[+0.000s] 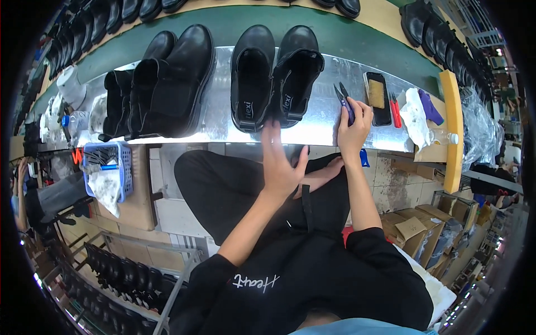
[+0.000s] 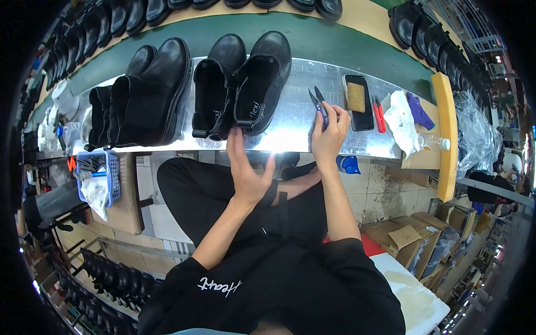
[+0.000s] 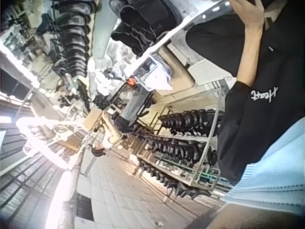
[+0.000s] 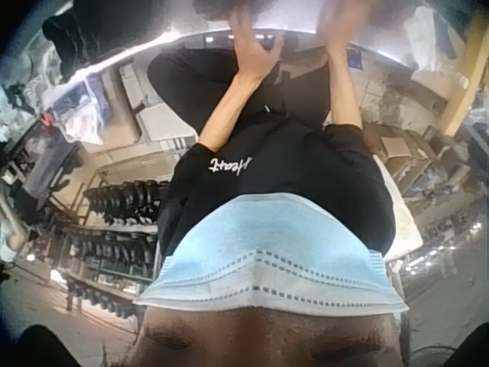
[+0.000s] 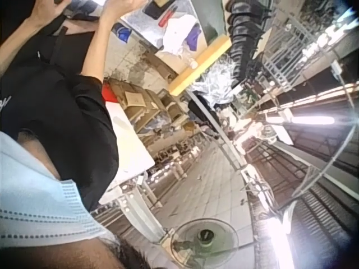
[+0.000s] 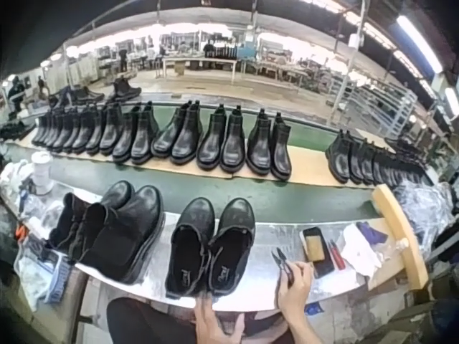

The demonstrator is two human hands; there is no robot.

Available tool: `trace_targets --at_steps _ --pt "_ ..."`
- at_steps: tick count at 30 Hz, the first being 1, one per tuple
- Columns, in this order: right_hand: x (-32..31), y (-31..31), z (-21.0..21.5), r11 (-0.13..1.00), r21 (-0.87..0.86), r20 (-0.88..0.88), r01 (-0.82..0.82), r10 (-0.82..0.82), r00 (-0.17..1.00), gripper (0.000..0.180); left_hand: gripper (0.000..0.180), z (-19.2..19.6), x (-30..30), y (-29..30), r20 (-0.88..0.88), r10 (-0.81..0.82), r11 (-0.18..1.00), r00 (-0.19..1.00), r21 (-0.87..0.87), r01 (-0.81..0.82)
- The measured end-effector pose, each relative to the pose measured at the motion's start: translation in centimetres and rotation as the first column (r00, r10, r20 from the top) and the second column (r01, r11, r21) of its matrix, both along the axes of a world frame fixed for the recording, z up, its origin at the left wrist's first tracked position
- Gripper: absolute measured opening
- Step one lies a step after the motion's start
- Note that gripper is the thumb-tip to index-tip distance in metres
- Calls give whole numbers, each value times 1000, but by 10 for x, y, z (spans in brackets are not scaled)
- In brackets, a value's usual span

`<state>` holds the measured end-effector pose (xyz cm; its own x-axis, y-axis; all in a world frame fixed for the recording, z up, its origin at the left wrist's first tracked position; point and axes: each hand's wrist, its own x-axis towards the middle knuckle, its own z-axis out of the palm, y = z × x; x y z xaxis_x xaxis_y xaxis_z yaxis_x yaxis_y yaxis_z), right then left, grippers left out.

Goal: Trim excess thread and inspect finished black boots on an assembly line.

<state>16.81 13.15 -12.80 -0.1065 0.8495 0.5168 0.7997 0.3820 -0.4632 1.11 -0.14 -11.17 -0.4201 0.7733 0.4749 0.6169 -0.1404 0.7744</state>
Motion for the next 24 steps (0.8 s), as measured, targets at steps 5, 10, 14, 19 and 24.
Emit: trace_targets --at_steps 5,10,14,19,24 --pt "2 0 -6 1000 1 -125 -19 19 992 25 79 1 7 5 86 -23 1000 996 7 22" --pt "5 -1 -6 999 -36 -163 40 -45 986 31 59 10 -25 -6 17 -117 982 993 150 113" --pt "13 -1 -7 981 -182 -209 60 -98 973 33 52 42 -54 -6 -85 171 935 982 328 -134" --pt "14 10 5 906 -418 -705 -72 -273 655 30 49 55 -88 25 -126 204 940 971 303 -159" --pt "-6 14 93 953 -271 -576 -137 -47 816 31 43 54 -87 39 -61 87 950 994 306 -64"
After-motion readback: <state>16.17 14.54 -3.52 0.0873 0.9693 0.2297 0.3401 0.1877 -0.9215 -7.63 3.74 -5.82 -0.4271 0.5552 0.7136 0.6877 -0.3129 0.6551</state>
